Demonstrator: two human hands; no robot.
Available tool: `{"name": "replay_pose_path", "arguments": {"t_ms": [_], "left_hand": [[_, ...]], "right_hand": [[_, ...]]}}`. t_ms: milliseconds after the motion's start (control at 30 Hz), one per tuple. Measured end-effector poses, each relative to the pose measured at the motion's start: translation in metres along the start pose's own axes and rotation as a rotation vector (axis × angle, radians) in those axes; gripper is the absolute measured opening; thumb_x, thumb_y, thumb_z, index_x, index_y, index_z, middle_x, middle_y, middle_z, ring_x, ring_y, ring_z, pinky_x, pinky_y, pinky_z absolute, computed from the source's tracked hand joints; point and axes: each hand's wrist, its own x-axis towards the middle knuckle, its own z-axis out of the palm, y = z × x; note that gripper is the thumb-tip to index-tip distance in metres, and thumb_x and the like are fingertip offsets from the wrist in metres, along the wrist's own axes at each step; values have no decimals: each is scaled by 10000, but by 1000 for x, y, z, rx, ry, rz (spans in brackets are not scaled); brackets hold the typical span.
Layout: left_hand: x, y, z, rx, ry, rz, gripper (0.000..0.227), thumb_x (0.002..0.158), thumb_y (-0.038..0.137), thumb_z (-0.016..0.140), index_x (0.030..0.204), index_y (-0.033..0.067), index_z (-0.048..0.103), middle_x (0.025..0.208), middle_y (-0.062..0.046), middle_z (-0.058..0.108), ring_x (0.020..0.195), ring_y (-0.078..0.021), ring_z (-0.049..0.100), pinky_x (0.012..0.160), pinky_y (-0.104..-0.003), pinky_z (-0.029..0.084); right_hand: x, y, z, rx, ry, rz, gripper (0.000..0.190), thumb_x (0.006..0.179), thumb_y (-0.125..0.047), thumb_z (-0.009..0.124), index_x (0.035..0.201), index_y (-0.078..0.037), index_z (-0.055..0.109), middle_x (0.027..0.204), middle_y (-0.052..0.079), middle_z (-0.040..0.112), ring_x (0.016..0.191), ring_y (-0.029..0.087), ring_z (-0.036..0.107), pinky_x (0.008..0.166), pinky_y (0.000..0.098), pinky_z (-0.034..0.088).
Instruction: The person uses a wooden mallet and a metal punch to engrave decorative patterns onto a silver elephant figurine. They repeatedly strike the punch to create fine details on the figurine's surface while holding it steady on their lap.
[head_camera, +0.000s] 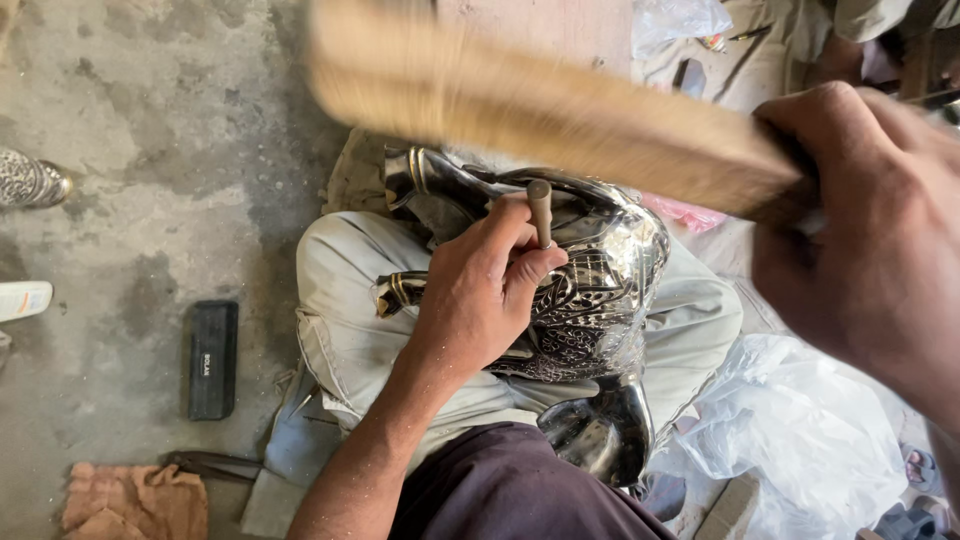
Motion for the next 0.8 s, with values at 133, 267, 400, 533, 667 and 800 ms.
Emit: {"name": "replay_pose_path", "arguments": {"t_ms": [133, 267, 400, 533, 667, 800], "left_hand": [[2, -2, 1, 16, -18, -14, 209, 998, 196, 714, 1038, 49, 570, 877, -66, 726, 780, -209, 762, 624, -343, 582], [0, 0, 0, 20, -24, -14, 206, 996, 189, 712, 1076, 47, 585, 871, -73, 727, 779, -215, 759, 633, -351, 574], [1, 1, -2, 33, -36, -36, 212, 981, 199, 724, 1056, 53, 589, 852, -72, 720, 760, -210, 754, 621, -348, 569], [2, 2, -4, 18, -47, -39, 200, 994, 195, 713, 1058, 56, 583, 857, -65, 721, 770, -204, 757, 624, -345, 578], [2, 2, -2, 30, -46, 0, 201, 991, 191, 717, 1038, 53, 579, 875, -71, 715, 781, -224, 752, 630, -359, 569], [3, 2, -4, 47, -37, 17, 216, 988, 180, 723, 1055, 43, 570, 868, -72, 706, 791, -252, 742, 638, -374, 553]], "right_hand": [[1, 7, 7, -282, -27, -99, 327, 794, -29, 722, 1119, -35, 688, 859, 118, 732, 712, 218, 707, 782, 387, 601], [-3, 8, 14, -13, -33, -11, 313, 848, -14, 704, 1155, 24, 654, 924, 169, 725, 702, 228, 706, 648, 371, 583], [-6, 7, 15, 153, 2, 48, 334, 835, -32, 691, 1158, 14, 618, 955, 167, 702, 769, 238, 706, 724, 388, 605], [-3, 12, 14, -177, 9, -87, 303, 813, 2, 718, 1112, -15, 668, 879, 161, 740, 756, 266, 729, 838, 445, 606], [-6, 18, 20, 100, -28, 69, 354, 816, -39, 721, 1157, 3, 635, 900, 160, 719, 767, 265, 719, 738, 423, 592], [-5, 17, 18, 189, 30, 57, 332, 829, -75, 710, 1140, -1, 620, 916, 147, 720, 795, 249, 725, 733, 408, 595]]}}
